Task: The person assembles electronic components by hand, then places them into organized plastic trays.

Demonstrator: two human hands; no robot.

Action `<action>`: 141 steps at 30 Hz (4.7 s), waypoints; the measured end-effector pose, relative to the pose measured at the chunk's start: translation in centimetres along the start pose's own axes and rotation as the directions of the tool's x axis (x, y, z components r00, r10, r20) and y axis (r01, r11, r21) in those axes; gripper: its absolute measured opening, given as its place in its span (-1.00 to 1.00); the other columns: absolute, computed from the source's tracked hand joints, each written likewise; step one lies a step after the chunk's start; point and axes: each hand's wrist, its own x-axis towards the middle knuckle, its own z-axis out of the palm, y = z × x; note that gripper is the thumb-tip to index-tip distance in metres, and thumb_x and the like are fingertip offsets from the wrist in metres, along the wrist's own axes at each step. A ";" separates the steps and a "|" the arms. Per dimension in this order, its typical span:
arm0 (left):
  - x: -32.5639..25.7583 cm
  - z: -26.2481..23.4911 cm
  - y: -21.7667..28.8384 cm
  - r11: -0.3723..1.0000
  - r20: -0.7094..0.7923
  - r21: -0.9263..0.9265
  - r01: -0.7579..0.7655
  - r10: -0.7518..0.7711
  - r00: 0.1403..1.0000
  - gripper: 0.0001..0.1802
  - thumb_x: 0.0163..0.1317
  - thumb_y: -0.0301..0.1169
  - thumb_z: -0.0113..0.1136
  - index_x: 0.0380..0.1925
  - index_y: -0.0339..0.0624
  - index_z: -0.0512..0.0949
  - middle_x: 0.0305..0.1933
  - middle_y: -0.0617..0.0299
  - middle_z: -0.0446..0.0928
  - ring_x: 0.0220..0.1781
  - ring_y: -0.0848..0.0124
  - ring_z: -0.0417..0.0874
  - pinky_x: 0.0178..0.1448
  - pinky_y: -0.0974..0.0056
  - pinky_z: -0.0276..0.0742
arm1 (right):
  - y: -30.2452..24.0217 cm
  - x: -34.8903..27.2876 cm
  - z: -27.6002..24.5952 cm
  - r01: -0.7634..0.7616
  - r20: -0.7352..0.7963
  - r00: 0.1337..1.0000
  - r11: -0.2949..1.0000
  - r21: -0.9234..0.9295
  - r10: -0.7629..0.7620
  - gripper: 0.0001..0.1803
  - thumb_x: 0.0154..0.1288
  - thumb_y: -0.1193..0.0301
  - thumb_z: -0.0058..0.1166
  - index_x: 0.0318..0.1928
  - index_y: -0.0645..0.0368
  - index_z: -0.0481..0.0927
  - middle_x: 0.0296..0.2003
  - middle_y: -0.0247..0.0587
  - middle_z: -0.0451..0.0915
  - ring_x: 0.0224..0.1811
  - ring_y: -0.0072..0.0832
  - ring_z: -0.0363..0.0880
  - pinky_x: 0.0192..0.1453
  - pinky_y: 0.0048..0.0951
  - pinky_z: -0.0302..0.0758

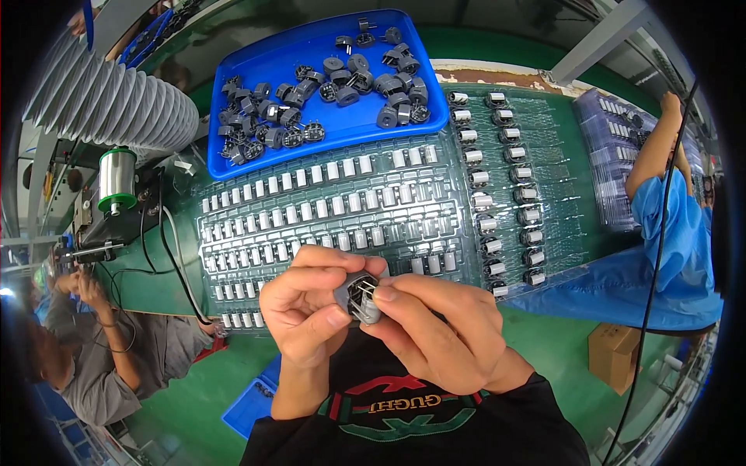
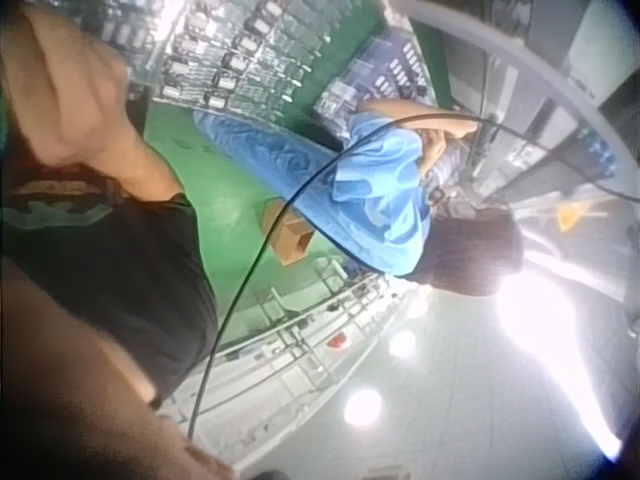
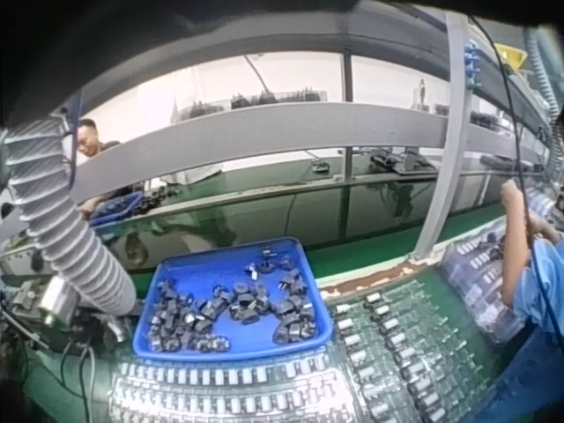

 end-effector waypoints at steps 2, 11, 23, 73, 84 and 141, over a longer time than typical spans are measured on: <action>0.0 -0.1 -0.1 0.995 -0.022 -0.094 0.012 -0.015 1.000 -0.66 0.16 -0.60 0.18 -0.04 -0.50 0.51 0.03 -0.27 0.47 0.07 -0.16 0.61 0.18 -0.13 0.58 | -0.1 0.2 -0.2 -0.012 0.002 1.000 1.000 0.001 0.012 -0.61 -0.02 0.50 0.45 -0.15 0.34 0.64 -0.24 -0.06 0.62 -0.38 -0.36 0.67 -0.41 -0.51 0.64; 0.2 0.2 0.2 0.997 0.024 -0.071 0.018 -0.017 1.000 -0.68 0.15 -0.61 0.20 -0.07 -0.51 0.52 0.02 -0.25 0.46 0.10 -0.22 0.58 0.17 -0.15 0.59 | 0.4 -0.1 0.1 0.072 -0.042 0.997 0.996 0.058 -0.069 -0.66 0.11 0.50 0.32 -0.08 0.36 0.63 -0.21 -0.07 0.61 -0.42 -0.45 0.66 -0.53 -0.58 0.59; 0.2 0.1 0.1 0.993 0.033 -0.110 0.041 -0.037 0.999 -0.68 0.13 -0.65 0.19 -0.07 -0.53 0.53 0.04 -0.26 0.45 0.13 -0.25 0.54 0.20 -0.17 0.57 | 0.5 -0.1 0.1 0.079 -0.032 0.996 0.997 0.011 -0.079 -0.69 0.13 0.49 0.31 -0.11 0.35 0.64 -0.23 -0.08 0.62 -0.46 -0.48 0.64 -0.56 -0.60 0.56; 0.6 0.9 1.4 0.995 0.053 0.097 0.002 -0.007 0.999 -0.70 0.09 -0.63 0.29 -0.15 -0.59 0.58 -0.10 -0.31 0.53 -0.03 -0.18 0.65 0.10 -0.10 0.63 | -0.1 0.6 -0.7 0.099 -0.011 0.995 0.994 -0.044 -0.099 -0.72 0.10 0.49 0.31 -0.17 0.39 0.64 -0.35 -0.16 0.59 -0.50 -0.49 0.61 -0.49 -0.58 0.58; 0.0 0.9 1.8 0.993 0.053 0.103 0.061 -0.067 0.996 -0.71 0.11 -0.68 0.25 -0.13 -0.59 0.58 -0.05 -0.28 0.53 0.05 -0.23 0.60 0.16 -0.13 0.60 | 0.0 0.2 -0.9 -0.090 0.073 0.995 0.966 0.243 0.074 -0.65 -0.02 0.56 0.40 -0.15 0.33 0.67 -0.39 -0.23 0.61 -0.51 -0.49 0.63 -0.54 -0.54 0.55; 1.8 3.4 -0.2 0.702 -0.008 0.693 0.167 -0.224 0.975 -0.50 -0.05 -0.83 0.29 0.00 -0.47 0.57 0.02 0.02 0.44 -0.03 0.39 0.60 -0.10 0.45 0.65 | 3.5 -1.5 -2.5 -0.651 0.282 0.747 0.574 0.496 0.602 -0.75 0.21 0.45 0.28 -0.14 0.28 0.60 -0.39 -0.30 0.56 -0.46 -0.61 0.58 -0.50 -0.59 0.50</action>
